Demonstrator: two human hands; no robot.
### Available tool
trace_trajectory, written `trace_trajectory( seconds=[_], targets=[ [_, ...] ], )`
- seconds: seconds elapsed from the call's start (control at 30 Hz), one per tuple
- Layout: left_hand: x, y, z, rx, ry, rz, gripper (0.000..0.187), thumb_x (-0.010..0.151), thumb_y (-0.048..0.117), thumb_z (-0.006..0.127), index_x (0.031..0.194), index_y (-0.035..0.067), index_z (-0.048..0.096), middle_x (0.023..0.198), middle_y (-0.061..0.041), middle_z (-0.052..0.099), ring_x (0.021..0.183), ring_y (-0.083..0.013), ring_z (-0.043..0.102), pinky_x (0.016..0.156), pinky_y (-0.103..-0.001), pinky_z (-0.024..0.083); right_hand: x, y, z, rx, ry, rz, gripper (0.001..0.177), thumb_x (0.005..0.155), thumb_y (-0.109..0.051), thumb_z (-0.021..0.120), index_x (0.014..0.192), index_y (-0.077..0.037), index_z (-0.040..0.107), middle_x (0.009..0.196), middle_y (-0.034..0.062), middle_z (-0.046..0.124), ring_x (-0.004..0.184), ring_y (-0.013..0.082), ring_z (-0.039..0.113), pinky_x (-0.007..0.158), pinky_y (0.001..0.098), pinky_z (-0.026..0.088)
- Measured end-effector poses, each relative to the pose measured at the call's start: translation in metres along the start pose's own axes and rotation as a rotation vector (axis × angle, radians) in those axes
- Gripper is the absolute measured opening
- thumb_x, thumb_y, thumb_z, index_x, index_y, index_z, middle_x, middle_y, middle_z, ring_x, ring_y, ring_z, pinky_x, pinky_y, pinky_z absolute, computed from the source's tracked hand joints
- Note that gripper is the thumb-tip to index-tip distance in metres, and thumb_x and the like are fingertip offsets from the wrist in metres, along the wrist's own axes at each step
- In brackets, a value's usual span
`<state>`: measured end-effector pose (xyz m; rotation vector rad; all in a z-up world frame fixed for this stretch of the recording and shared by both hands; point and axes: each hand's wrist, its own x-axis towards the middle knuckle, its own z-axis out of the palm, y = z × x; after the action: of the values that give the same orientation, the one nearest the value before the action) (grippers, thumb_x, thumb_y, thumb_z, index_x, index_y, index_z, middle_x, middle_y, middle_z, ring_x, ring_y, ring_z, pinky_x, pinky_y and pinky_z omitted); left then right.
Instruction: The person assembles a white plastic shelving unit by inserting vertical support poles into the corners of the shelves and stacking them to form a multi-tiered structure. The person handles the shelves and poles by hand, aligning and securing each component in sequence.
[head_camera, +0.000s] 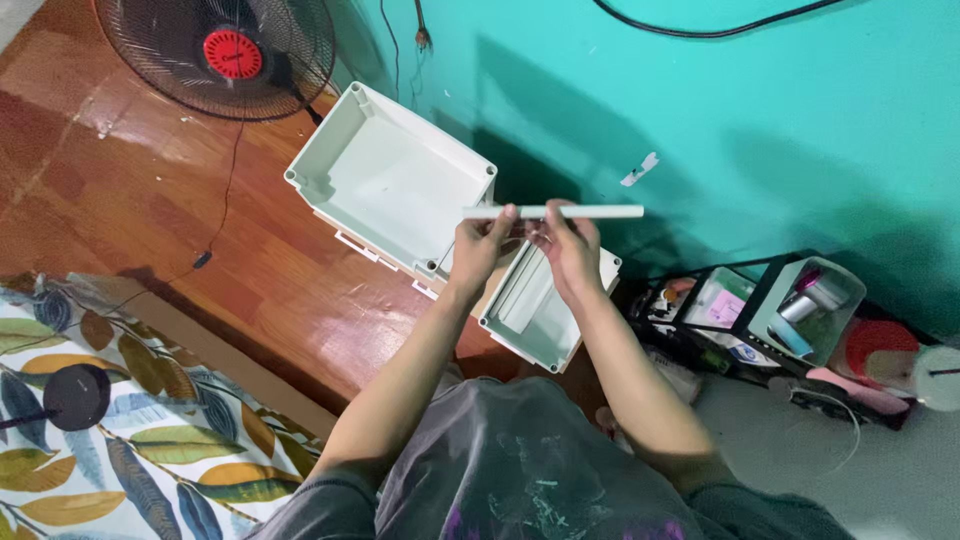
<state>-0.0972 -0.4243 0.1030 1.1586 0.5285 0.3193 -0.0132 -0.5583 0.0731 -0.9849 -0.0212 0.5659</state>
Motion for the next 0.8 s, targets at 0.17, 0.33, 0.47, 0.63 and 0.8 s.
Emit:
trace_trajectory(
  seconds=[0.17,0.33,0.47,0.63,0.8],
  targets=[
    [0.042,-0.011,-0.024,0.678,0.083,0.342,0.037,0.079,0.031,0.082,0.096,0.002,0.067,0.086,-0.010,0.071,0.080,-0.0234,0.068,0.073,-0.035,0.053,0.044,0.001,0.015,-0.155,0.050,-0.221,0.031,0.098,-0.029,0.059,0.110,-0.004,0.048,0.109,0.0171,0.069,0.091,0.0213,0.072,0.079,0.0343,0.061],
    [0.083,-0.029,-0.045,1.001,0.110,0.482,0.044,0.072,0.026,0.082,0.103,0.005,0.059,0.095,-0.015,0.063,0.092,-0.0361,0.059,0.076,-0.044,0.049,0.088,0.020,0.016,-0.365,0.035,-0.401,0.032,0.100,-0.026,0.059,0.115,-0.003,0.043,0.106,0.0148,0.067,0.092,0.0202,0.070,0.078,0.0336,0.060],
    [0.100,-0.047,-0.055,0.970,0.063,0.469,0.035,0.080,0.018,0.074,0.109,0.007,0.056,0.100,-0.014,0.065,0.094,-0.0339,0.062,0.081,-0.044,0.050,0.096,0.022,0.017,-0.443,0.033,-0.394,0.028,0.104,-0.024,0.056,0.116,-0.003,0.043,0.102,0.0116,0.065,0.089,0.0182,0.071,0.077,0.0314,0.061],
    [0.098,-0.054,-0.062,0.852,0.013,0.226,0.029,0.086,0.019,0.069,0.110,0.008,0.055,0.104,-0.013,0.067,0.088,-0.0305,0.065,0.078,-0.041,0.052,0.090,0.000,0.039,-0.812,-0.045,-0.528,0.024,0.103,-0.019,0.058,0.115,-0.002,0.048,0.094,0.0106,0.070,0.078,0.0172,0.070,0.069,0.0301,0.058],
    [0.096,-0.048,-0.060,0.868,0.014,0.215,0.029,0.086,0.019,0.068,0.110,0.009,0.055,0.102,-0.012,0.068,0.085,-0.0306,0.067,0.077,-0.041,0.052,0.094,-0.024,0.074,-1.173,-0.155,-0.723,0.019,0.095,-0.014,0.068,0.106,-0.002,0.056,0.077,0.0117,0.069,0.073,0.0266,0.071,0.062,0.0373,0.054]
  ],
)
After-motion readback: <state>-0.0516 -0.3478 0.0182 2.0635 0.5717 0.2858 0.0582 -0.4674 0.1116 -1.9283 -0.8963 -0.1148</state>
